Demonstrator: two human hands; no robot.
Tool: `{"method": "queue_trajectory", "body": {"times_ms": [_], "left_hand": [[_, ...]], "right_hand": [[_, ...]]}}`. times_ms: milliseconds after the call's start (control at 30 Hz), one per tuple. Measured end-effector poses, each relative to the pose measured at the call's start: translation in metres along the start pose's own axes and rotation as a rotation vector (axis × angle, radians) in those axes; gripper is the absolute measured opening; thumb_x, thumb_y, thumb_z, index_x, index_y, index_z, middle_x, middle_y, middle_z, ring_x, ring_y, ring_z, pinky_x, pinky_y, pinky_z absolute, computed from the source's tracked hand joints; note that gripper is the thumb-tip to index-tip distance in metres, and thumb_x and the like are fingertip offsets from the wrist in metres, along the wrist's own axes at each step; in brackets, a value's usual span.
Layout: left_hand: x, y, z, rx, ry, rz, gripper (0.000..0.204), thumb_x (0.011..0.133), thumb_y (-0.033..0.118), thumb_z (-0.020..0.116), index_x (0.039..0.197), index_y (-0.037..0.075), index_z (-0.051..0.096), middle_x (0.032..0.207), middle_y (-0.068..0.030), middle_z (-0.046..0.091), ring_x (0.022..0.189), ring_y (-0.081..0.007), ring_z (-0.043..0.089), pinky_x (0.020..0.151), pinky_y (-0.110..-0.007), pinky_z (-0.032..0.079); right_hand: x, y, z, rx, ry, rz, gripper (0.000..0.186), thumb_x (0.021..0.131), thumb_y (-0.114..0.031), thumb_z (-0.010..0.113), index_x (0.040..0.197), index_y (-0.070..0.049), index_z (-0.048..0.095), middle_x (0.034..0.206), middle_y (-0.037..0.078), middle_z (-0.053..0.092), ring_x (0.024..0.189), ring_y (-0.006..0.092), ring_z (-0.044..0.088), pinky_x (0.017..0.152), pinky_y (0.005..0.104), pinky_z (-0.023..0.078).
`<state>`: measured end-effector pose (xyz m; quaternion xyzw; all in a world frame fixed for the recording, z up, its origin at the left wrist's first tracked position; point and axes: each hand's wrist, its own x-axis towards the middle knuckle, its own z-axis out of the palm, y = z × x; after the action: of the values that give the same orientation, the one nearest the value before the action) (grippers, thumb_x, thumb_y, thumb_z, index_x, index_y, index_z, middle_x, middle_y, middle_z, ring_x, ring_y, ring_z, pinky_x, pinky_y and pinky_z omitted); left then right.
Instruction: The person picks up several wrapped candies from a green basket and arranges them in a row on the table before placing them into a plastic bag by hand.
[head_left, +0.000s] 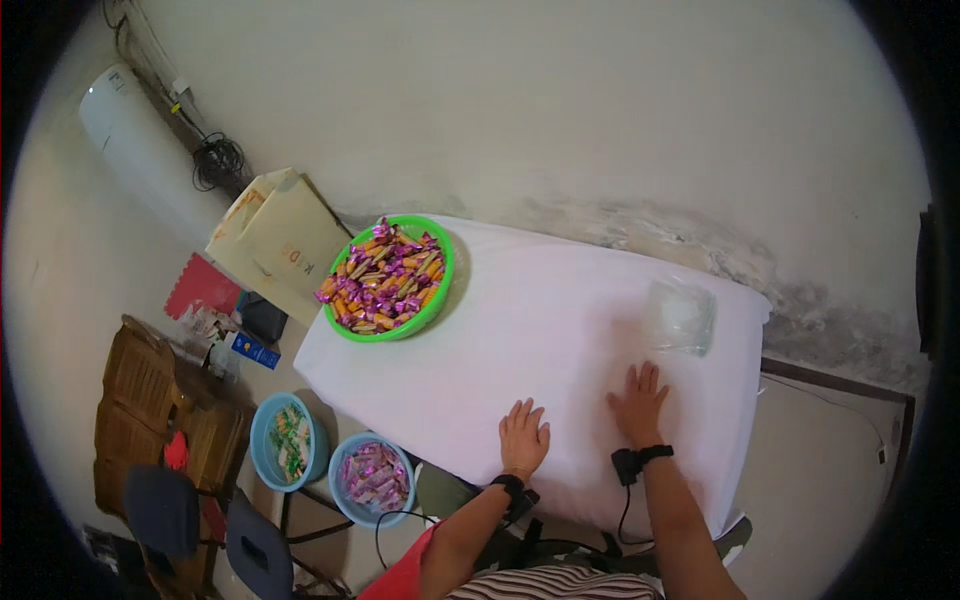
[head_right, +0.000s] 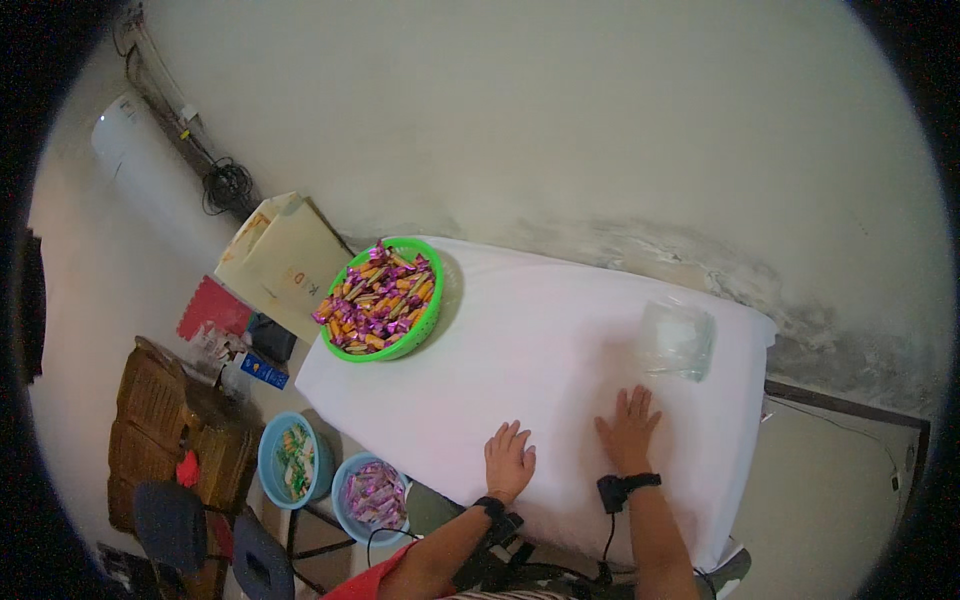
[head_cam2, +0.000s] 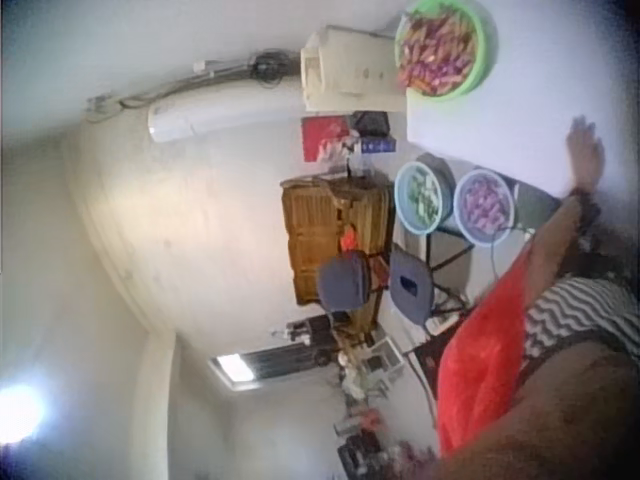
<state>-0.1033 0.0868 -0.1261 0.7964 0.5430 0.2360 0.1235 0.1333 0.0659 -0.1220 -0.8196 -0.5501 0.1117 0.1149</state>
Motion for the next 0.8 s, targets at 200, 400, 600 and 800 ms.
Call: {"method": "queue_trajectory", "body": {"times_ms": [200, 400, 600, 800], "left_hand": [[0.017, -0.043, 0.003, -0.879, -0.091, -0.427, 0.029, 0.089, 0.019, 0.06, 0.116, 0.008, 0.061, 0.116, -0.0084, 0.062, 0.11, -0.0226, 0.056, 0.097, -0.036, 0.041], [0.14, -0.152, -0.127, -0.461, 0.558, -0.382, 0.025, 0.09, 0.011, 0.058, 0.114, 0.003, 0.061, 0.102, -0.0084, 0.065, 0.092, -0.0175, 0.059, 0.081, -0.029, 0.048], [0.207, -0.281, -0.214, -0.199, 0.792, -0.578, 0.04, 0.081, 0.017, 0.067, 0.116, -0.001, 0.058, 0.109, -0.0179, 0.058, 0.096, -0.0305, 0.058, 0.087, -0.038, 0.046], [0.236, -0.339, -0.225, 0.047, 0.766, -0.519, 0.044, 0.079, 0.012, 0.065, 0.121, -0.001, 0.056, 0.117, -0.0203, 0.061, 0.103, -0.0318, 0.06, 0.088, -0.038, 0.047]], "right_hand": [[-0.006, -0.025, -0.016, 0.024, -0.043, 0.014, 0.071, 0.09, -0.046, 0.051, 0.145, -0.005, 0.03, 0.155, 0.017, 0.014, 0.144, 0.0332, 0.009, 0.111, 0.0592, 0.009], [-0.008, -0.021, -0.029, 0.014, -0.035, 0.074, 0.065, 0.089, -0.038, 0.053, 0.141, -0.004, 0.035, 0.153, 0.017, 0.018, 0.143, 0.0323, 0.012, 0.113, 0.057, 0.009], [-0.007, -0.021, -0.016, -0.007, -0.012, 0.072, 0.063, 0.088, -0.036, 0.055, 0.139, -0.003, 0.037, 0.152, 0.017, 0.022, 0.142, 0.0327, 0.014, 0.112, 0.0588, 0.011], [-0.006, -0.015, -0.013, -0.016, 0.008, 0.07, 0.061, 0.086, -0.032, 0.058, 0.137, -0.003, 0.039, 0.151, 0.018, 0.023, 0.142, 0.0338, 0.015, 0.111, 0.0594, 0.012]]}}
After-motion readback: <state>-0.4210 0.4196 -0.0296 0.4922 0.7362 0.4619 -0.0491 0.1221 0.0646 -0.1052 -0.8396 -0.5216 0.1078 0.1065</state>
